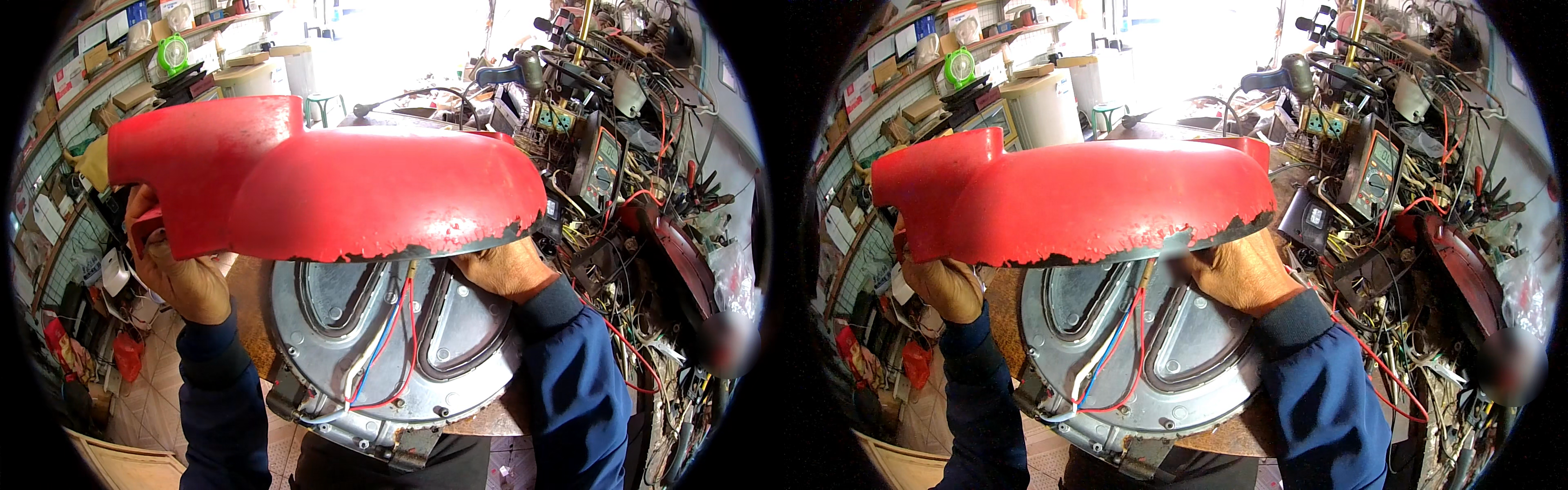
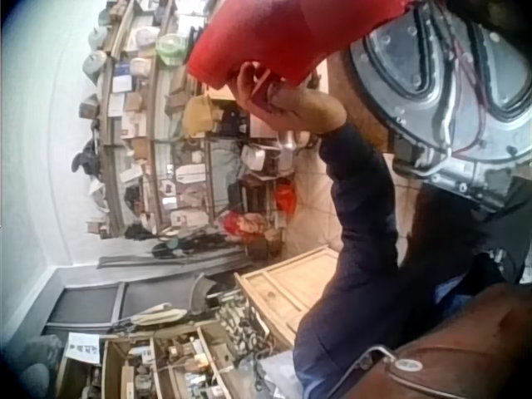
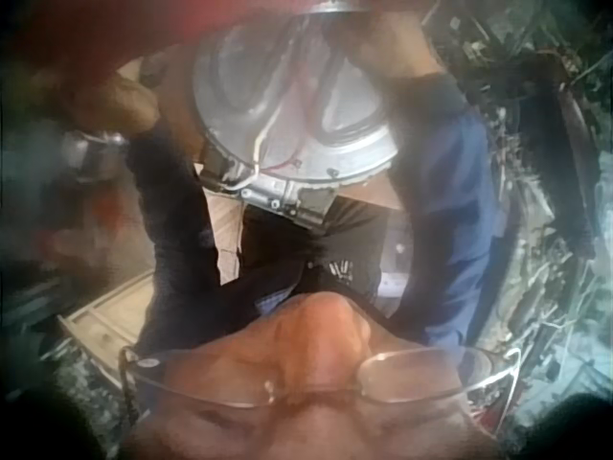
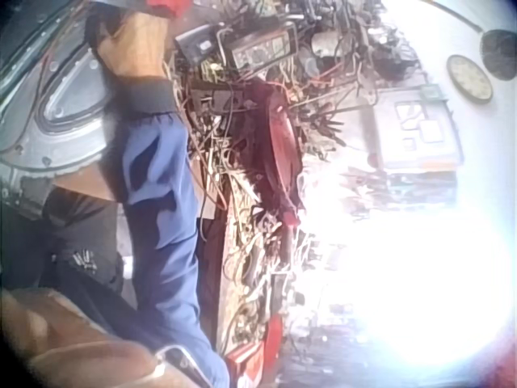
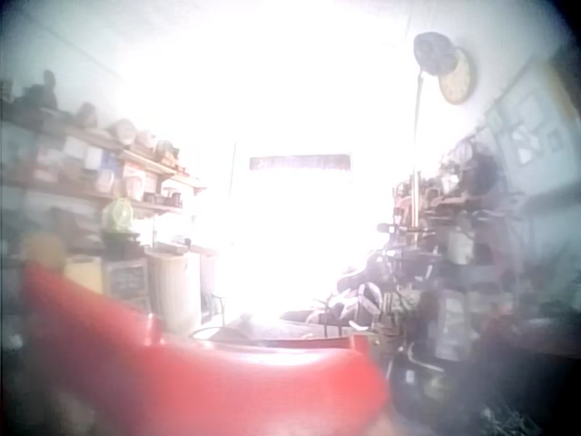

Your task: The person holds a red plastic housing and a metal base unit, repeatedly aligning and fitting the housing onto the base. They adjust the position of the housing and check the internal wiring connections multiple times without completing the assembly.

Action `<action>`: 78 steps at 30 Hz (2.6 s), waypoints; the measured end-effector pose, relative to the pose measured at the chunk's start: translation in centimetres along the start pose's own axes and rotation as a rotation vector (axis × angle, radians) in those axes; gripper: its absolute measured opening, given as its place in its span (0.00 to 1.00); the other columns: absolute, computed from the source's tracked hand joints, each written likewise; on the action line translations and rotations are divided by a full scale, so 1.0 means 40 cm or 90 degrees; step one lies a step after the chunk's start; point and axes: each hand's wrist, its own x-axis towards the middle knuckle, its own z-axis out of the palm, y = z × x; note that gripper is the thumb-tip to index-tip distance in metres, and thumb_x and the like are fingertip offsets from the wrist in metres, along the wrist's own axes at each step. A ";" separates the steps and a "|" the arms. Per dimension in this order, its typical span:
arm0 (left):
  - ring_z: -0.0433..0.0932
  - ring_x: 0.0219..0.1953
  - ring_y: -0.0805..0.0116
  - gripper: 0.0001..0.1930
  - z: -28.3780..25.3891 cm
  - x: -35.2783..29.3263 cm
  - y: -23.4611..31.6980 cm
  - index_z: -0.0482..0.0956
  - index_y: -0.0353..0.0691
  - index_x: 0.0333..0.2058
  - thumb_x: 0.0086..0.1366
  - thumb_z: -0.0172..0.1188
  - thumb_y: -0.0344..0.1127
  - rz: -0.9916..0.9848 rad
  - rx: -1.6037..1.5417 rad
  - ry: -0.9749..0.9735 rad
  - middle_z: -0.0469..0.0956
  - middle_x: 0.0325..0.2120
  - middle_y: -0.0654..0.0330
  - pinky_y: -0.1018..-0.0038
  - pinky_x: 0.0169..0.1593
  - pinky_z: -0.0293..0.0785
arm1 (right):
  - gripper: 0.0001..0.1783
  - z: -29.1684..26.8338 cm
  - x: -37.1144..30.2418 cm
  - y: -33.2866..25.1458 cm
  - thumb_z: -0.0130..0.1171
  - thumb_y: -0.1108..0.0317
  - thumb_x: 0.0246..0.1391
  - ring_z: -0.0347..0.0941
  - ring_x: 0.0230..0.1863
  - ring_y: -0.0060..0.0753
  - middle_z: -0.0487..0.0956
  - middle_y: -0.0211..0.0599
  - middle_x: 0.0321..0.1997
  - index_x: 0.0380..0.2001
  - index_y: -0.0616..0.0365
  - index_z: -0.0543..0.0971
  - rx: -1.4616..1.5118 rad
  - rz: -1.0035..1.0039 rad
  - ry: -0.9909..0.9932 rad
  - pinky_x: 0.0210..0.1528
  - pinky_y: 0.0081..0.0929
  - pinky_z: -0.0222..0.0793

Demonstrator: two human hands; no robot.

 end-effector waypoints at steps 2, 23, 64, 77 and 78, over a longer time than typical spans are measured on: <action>0.75 0.51 0.65 0.40 0.000 -0.002 -0.003 0.69 0.30 0.57 0.64 0.58 0.66 0.000 -0.002 0.001 0.71 0.54 0.55 0.68 0.53 0.77 | 0.16 -0.002 0.001 -0.001 0.61 0.73 0.43 0.74 0.44 0.59 0.79 0.50 0.40 0.40 0.59 0.79 0.009 0.002 -0.006 0.47 0.48 0.70; 0.76 0.53 0.64 0.34 -0.012 0.001 -0.010 0.70 0.31 0.56 0.66 0.59 0.58 0.010 -0.036 -0.013 0.72 0.54 0.54 0.66 0.56 0.76 | 0.16 -0.001 -0.003 0.005 0.61 0.72 0.44 0.74 0.44 0.59 0.79 0.52 0.40 0.40 0.61 0.78 0.007 0.025 -0.030 0.47 0.48 0.69; 0.76 0.51 0.66 0.26 -0.014 0.004 -0.006 0.70 0.29 0.57 0.71 0.52 0.46 0.020 0.033 0.009 0.74 0.54 0.54 0.70 0.54 0.75 | 0.14 -0.005 0.006 -0.006 0.56 0.69 0.55 0.71 0.49 0.60 0.77 0.53 0.46 0.45 0.61 0.77 -0.017 -0.045 -0.042 0.53 0.50 0.67; 0.77 0.49 0.63 0.34 -0.023 0.005 -0.022 0.71 0.34 0.56 0.67 0.57 0.61 0.027 0.020 -0.011 0.73 0.52 0.56 0.66 0.49 0.79 | 0.16 0.000 -0.004 0.005 0.59 0.71 0.50 0.71 0.48 0.62 0.76 0.55 0.44 0.43 0.63 0.77 0.022 0.025 -0.036 0.52 0.48 0.67; 0.77 0.49 0.63 0.34 -0.025 0.006 -0.026 0.70 0.34 0.56 0.68 0.57 0.61 0.031 0.018 -0.013 0.73 0.52 0.56 0.65 0.49 0.80 | 0.16 0.001 -0.005 0.008 0.59 0.70 0.50 0.71 0.48 0.62 0.76 0.55 0.44 0.43 0.63 0.77 0.009 0.015 -0.032 0.52 0.48 0.67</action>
